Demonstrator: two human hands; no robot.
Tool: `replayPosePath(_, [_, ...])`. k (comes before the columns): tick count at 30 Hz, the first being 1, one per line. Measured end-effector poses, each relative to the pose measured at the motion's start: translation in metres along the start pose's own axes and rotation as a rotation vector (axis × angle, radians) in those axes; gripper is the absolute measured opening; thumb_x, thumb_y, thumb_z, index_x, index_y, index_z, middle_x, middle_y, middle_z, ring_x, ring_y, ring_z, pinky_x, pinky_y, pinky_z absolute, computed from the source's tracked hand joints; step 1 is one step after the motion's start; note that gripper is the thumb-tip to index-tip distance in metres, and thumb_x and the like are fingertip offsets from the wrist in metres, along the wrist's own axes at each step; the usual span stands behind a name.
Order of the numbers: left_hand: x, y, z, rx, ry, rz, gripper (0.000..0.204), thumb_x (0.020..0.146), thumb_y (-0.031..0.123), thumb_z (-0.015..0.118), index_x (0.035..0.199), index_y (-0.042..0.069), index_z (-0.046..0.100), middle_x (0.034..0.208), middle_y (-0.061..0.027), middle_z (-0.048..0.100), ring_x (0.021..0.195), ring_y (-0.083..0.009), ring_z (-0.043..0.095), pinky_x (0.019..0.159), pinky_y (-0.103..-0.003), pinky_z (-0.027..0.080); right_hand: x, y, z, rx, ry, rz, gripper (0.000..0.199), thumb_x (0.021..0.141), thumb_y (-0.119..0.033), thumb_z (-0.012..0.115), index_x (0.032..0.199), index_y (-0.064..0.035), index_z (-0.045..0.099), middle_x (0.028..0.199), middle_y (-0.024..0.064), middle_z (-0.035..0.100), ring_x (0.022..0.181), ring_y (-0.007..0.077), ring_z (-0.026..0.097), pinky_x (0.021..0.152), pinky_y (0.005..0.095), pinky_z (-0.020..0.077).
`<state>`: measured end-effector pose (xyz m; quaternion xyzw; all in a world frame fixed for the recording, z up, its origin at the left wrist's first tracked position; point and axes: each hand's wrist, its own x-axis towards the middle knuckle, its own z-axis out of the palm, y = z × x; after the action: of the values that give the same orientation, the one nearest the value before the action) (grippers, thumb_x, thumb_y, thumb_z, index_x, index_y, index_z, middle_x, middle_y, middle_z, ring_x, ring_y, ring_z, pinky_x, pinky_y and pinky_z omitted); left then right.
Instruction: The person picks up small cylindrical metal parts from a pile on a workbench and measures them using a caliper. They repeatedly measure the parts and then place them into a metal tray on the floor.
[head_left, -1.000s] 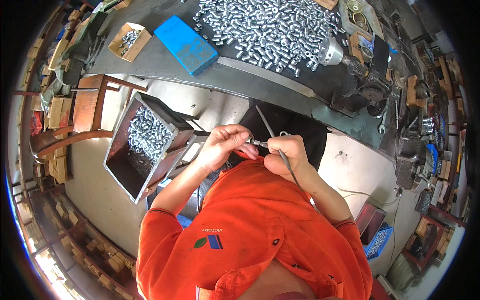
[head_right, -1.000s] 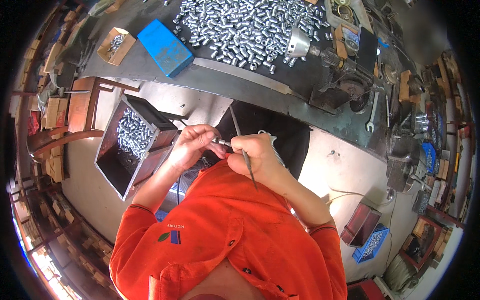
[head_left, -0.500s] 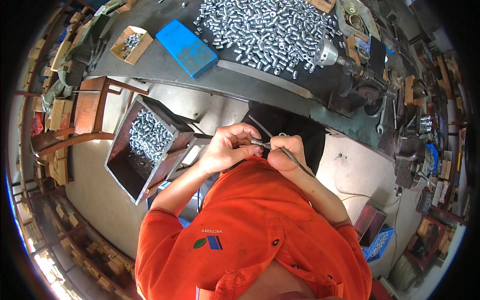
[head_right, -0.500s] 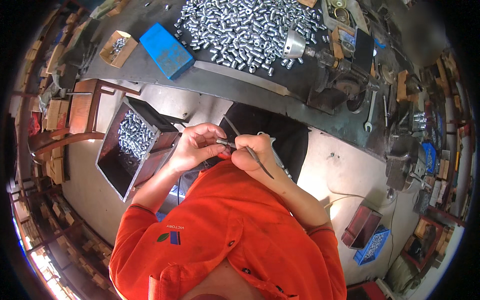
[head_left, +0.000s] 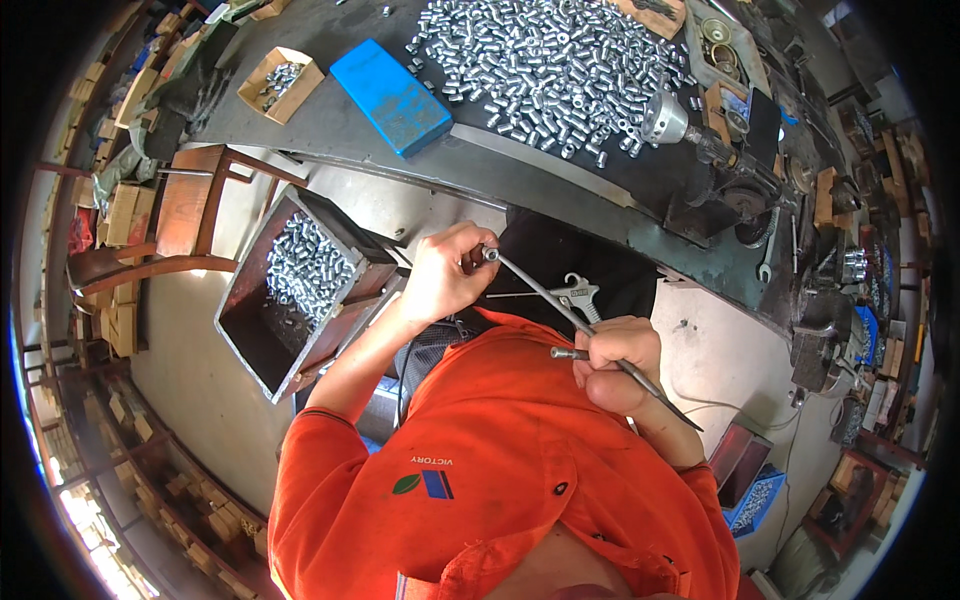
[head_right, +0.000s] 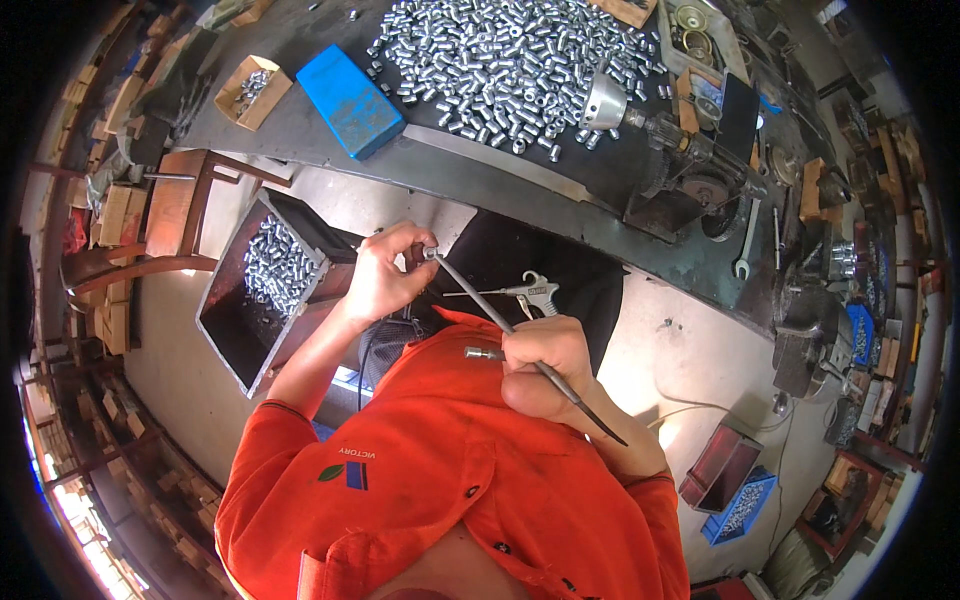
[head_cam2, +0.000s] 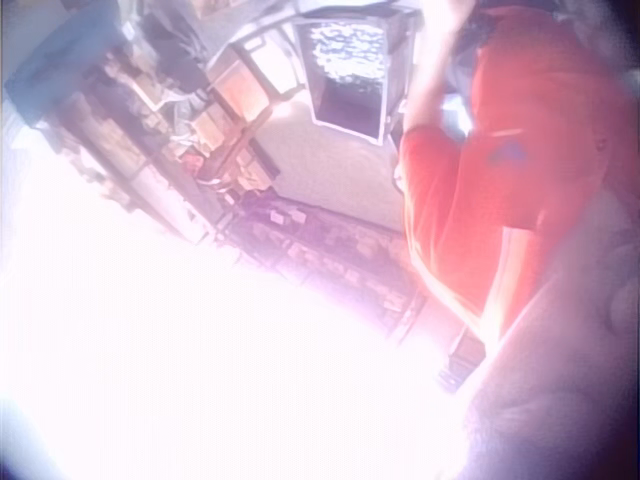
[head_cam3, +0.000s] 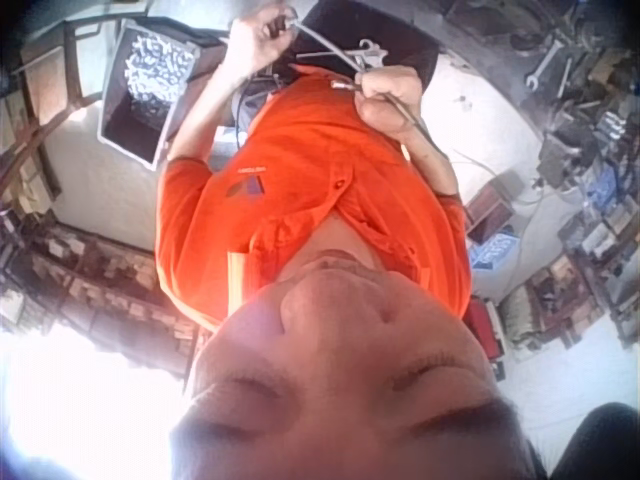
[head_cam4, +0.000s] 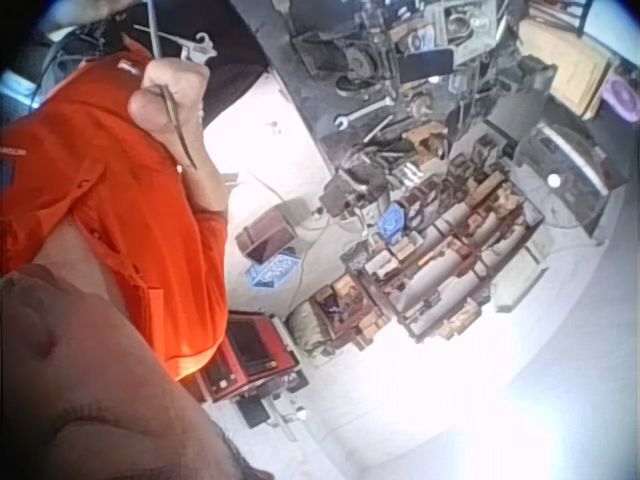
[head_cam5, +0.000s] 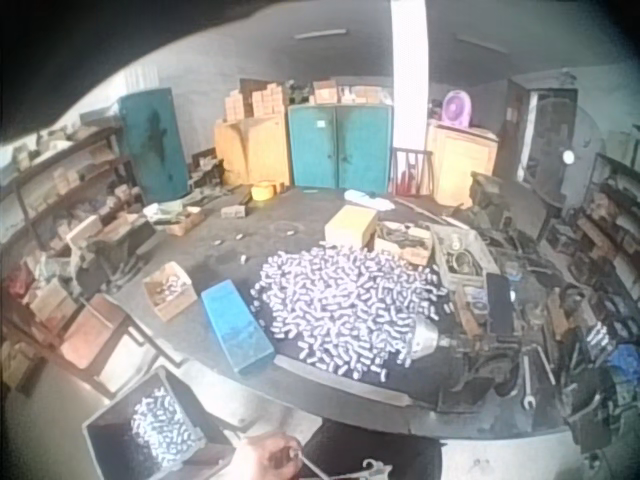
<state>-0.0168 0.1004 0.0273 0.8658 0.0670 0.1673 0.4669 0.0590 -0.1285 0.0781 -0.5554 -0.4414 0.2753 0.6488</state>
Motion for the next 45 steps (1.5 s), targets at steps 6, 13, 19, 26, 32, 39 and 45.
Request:
replayPosePath(6, [0.001, 0.005, -0.002, 0.187, -0.011, 0.216, 0.023, 0.061, 0.000, 0.068, 0.082, 0.006, 0.059, 0.068, -0.0080, 0.053, 0.054, -0.0253, 0.055, 0.049, -0.034, 0.044, 0.002, 0.003, 0.002, -0.062, -0.016, 0.070, 0.028, 0.060, -0.005, 0.053, 0.051, -0.0034, 0.027, 0.044, 0.0060, 0.034, 0.035, 0.0147, 0.037, 0.035, 0.0262, 0.0290])
replayPosePath(13, [-0.001, 0.014, 0.020, 0.175, -0.084, 0.382, 0.028, 0.055, 0.001, 0.068, 0.082, 0.005, 0.060, 0.068, -0.0077, 0.054, 0.057, -0.0269, 0.056, 0.049, -0.035, 0.043, 0.021, 0.037, 0.018, -0.353, -0.032, 0.082, 0.020, 0.062, -0.002, 0.054, 0.056, -0.0010, 0.035, 0.050, 0.0129, 0.032, 0.043, 0.0235, 0.029, 0.042, 0.0341, 0.0255])
replayPosePath(19, [0.036, -0.001, 0.018, 0.280, -0.140, 0.349, 0.021, 0.066, 0.008, 0.065, 0.086, 0.006, 0.060, 0.072, -0.0084, 0.059, 0.063, -0.0294, 0.060, 0.055, -0.039, 0.047, 0.006, 0.024, -0.001, -0.455, 0.180, -0.092, 0.022, 0.054, 0.004, 0.050, 0.050, -0.0029, 0.030, 0.047, 0.0100, 0.027, 0.037, 0.0219, 0.031, 0.039, 0.0335, 0.0215])
replayPosePath(26, [0.188, -0.005, 0.006, 0.062, 0.039, 0.201, 0.030, 0.073, 0.008, 0.064, 0.102, 0.002, 0.061, 0.087, -0.0143, 0.065, 0.063, -0.0223, 0.064, 0.063, -0.033, 0.051, -0.020, 0.023, -0.015, -0.403, 0.353, -0.012, 0.030, 0.056, 0.019, 0.045, 0.049, -0.0030, 0.026, 0.044, 0.0025, 0.032, 0.037, 0.0108, 0.041, 0.037, 0.0245, 0.0300])
replayPosePath(32, [0.185, 0.023, -0.060, -0.451, 0.137, 0.152, 0.039, 0.084, 0.006, 0.060, 0.119, -0.005, 0.048, 0.087, -0.0104, 0.064, 0.066, -0.0136, 0.063, 0.061, -0.026, 0.050, -0.024, 0.031, -0.009, -0.484, 0.329, -0.044, 0.031, 0.060, 0.016, 0.047, 0.049, -0.0040, 0.027, 0.042, 0.0055, 0.041, 0.037, 0.0132, 0.048, 0.049, 0.0251, 0.0417])
replayPosePath(39, [0.006, -0.089, -0.164, 0.008, 0.414, -0.344, 0.027, 0.079, 0.011, 0.060, 0.103, -0.001, 0.063, 0.064, -0.0097, 0.065, 0.057, -0.0112, 0.061, 0.055, -0.026, 0.048, -0.017, 0.032, 0.003, -0.131, 0.320, 0.093, 0.024, 0.061, 0.011, 0.042, 0.051, -0.0030, 0.026, 0.045, 0.0036, 0.038, 0.039, 0.0112, 0.044, 0.038, 0.0231, 0.0337])
replayPosePath(45, [-0.117, -0.204, -0.178, 0.465, 0.182, -0.549, 0.031, 0.068, 0.008, 0.057, 0.097, 0.005, 0.066, 0.072, -0.0156, 0.065, 0.067, -0.0227, 0.064, 0.064, -0.034, 0.051, -0.007, 0.036, 0.010, -0.049, 0.214, 0.110, 0.023, 0.061, 0.011, 0.043, 0.052, -0.0031, 0.027, 0.045, 0.0029, 0.036, 0.039, 0.0104, 0.043, 0.037, 0.0238, 0.0341])
